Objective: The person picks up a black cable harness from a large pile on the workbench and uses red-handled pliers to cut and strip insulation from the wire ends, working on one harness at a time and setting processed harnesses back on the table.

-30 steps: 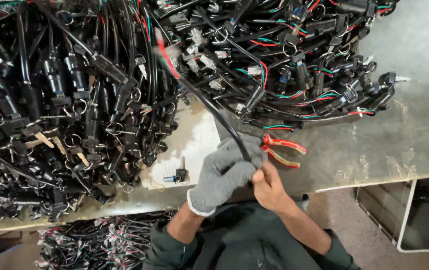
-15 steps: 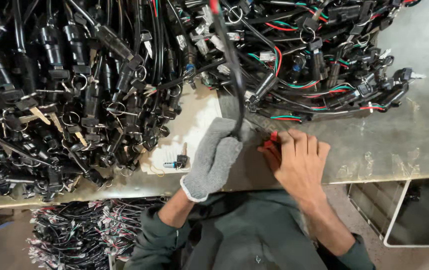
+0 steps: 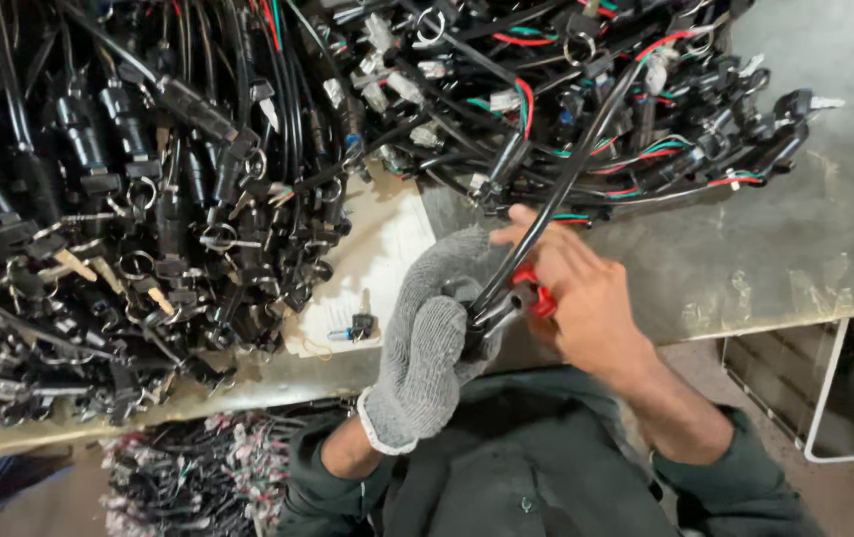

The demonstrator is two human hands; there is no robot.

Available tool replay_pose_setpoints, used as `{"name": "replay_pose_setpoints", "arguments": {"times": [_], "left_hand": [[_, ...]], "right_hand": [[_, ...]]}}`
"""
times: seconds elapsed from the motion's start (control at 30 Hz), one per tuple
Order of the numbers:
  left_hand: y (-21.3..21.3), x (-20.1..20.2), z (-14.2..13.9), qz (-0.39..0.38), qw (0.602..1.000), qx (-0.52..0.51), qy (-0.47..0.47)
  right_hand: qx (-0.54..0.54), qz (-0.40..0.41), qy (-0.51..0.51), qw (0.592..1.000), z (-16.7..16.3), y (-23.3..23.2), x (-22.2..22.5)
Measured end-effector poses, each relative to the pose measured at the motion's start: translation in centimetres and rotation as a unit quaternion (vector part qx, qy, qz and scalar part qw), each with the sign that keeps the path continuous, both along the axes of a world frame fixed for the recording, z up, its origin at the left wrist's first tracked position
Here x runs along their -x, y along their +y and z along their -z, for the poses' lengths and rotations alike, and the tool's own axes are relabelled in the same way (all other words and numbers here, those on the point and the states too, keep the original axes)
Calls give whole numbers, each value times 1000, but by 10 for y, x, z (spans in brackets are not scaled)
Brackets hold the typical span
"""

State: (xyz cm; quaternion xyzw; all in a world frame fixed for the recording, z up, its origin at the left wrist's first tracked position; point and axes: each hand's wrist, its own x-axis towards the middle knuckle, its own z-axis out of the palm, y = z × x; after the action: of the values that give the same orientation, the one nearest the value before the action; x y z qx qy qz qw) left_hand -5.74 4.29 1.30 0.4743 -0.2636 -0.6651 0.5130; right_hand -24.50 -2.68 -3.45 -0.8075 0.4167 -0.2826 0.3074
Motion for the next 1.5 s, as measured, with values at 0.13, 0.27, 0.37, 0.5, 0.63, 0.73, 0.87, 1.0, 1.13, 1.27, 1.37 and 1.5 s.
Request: {"name": "replay_pose_setpoints", "arguments": {"times": [0.13, 0.27, 0.37, 0.5, 0.63, 0.73, 0.87, 1.0, 1.13, 1.27, 1.37, 1.5], "left_hand": [[1, -5, -4, 11, 997, 46, 66], [2, -5, -7, 3, 999, 7, 47], [-1, -10, -10, 57, 998, 10, 9], [-7, -27, -18, 127, 991, 10, -42], [-7, -37, -17, 216, 971, 99, 34], [-3, -28, -2, 179, 976, 107, -61], [3, -14, 25, 60, 895, 278, -343], [11, -8, 36, 18, 850, 304, -430], [14, -3, 33, 47, 868, 271, -414], [14, 1, 28, 57, 825, 234, -511], [11, 0, 28, 81, 815, 247, -518], [12, 1, 30, 15, 818, 256, -515]], "right_hand": [[-7, 22, -1, 1000, -14, -8, -6], [35, -7, -20, 999, -12, -4, -9], [98, 22, 75, 992, -2, -5, -9], [147, 32, 145, 978, 10, -14, -7], [84, 0, 58, 995, 12, -16, -4], [39, -1, 65, 997, 8, -12, -3], [26, 10, 79, 996, 0, -4, -4], [38, 26, 69, 997, -5, 1, -4], [53, 21, 71, 996, -3, 2, 0], [47, 60, 142, 987, -7, 9, 3], [111, 92, 215, 966, -20, 20, 3], [46, 96, 112, 988, -33, 23, 4]]}}
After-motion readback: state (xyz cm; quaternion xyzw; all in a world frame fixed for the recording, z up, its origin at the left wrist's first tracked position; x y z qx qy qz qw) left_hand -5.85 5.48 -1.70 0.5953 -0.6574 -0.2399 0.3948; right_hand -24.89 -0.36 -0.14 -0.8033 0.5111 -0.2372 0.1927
